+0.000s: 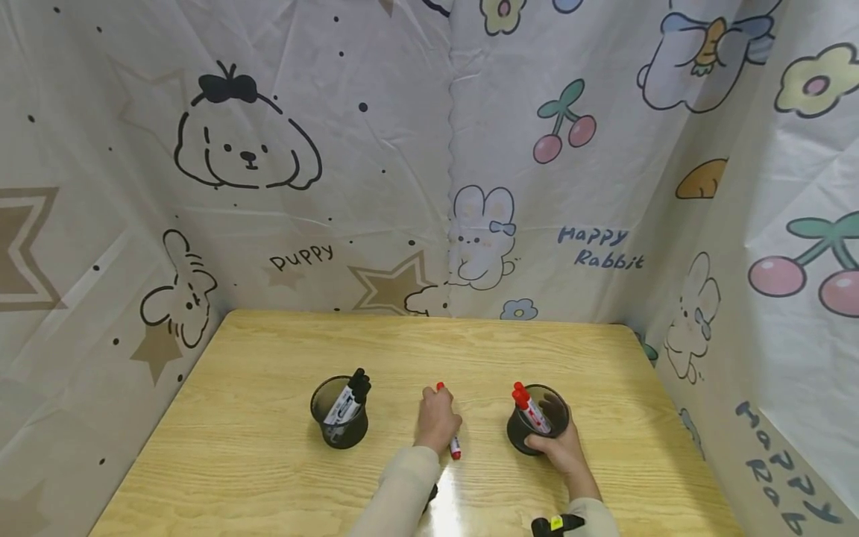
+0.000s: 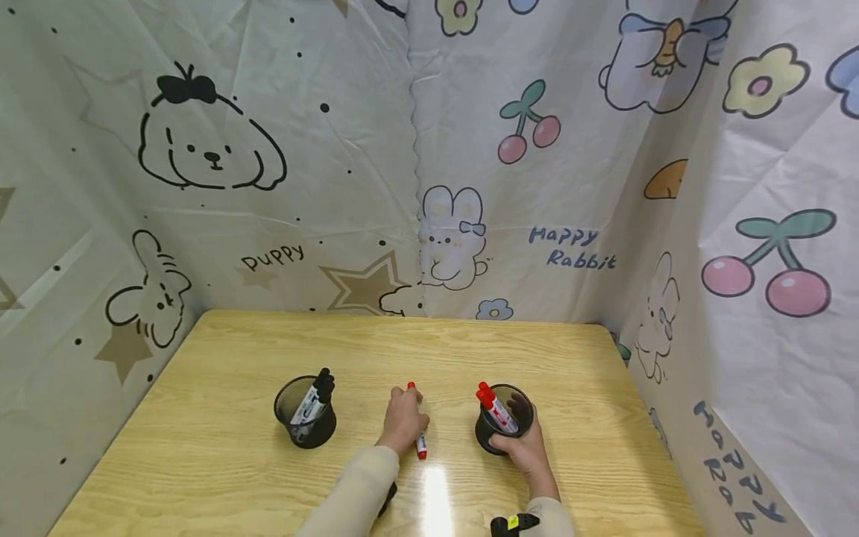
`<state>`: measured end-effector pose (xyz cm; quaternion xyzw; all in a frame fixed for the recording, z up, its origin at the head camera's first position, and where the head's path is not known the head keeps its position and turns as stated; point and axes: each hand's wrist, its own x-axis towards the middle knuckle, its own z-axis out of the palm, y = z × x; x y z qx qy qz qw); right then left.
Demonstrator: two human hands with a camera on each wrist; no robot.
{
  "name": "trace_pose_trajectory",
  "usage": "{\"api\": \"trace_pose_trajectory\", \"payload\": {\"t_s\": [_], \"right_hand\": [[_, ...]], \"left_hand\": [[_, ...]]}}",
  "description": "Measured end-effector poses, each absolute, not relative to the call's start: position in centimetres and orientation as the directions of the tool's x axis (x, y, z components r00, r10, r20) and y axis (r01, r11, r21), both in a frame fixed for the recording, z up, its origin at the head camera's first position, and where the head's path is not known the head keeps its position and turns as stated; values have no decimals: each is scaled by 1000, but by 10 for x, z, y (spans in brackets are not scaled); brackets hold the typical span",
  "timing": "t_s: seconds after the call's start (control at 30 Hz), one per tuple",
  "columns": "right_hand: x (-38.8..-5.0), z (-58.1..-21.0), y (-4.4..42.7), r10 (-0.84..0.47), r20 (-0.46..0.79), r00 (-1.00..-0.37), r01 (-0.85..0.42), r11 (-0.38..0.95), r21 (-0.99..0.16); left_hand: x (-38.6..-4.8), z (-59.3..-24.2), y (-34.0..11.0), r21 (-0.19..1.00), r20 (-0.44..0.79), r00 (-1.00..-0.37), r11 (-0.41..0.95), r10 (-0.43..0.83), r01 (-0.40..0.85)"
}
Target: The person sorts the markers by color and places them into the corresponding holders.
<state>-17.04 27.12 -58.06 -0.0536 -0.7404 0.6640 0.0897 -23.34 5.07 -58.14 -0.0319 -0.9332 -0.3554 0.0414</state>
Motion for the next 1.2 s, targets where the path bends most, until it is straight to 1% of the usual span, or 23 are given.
{"api": "trace_pose_trajectory", "payload": {"t_s": [0.13, 0.33, 0.47, 0.57, 0.8, 1.0, 1.2], "right_hand": [[-172, -585, 272, 206, 68, -976, -46, 112, -993], [-174, -584, 274, 200, 21, -979, 2, 110, -994], [-173, -582, 273, 207, 25, -978, -5, 95, -995], [-173, -583, 272, 207, 41, -977, -19, 108, -994], [-175, -590, 273, 214, 70, -974, -42, 132, -990], [-175, -591, 272, 217, 74, -973, -47, 127, -991], [-174, -593, 272, 205, 127, -970, -102, 129, -986]], "left_hand": [[-235, -583, 51, 687, 87, -996, 722, 31, 82], [-236, -580, 50, 685, 79, -996, 725, 32, 78], [-236, -577, 50, 682, 65, -997, 728, 37, 71], [-235, -574, 49, 696, 68, -997, 714, 31, 70], [-233, -564, 51, 786, 42, -999, 616, 24, 48], [-231, -560, 52, 812, 20, -1000, 584, 14, 25], [-229, -551, 54, 879, -1, -1000, 476, -28, -14]]}}
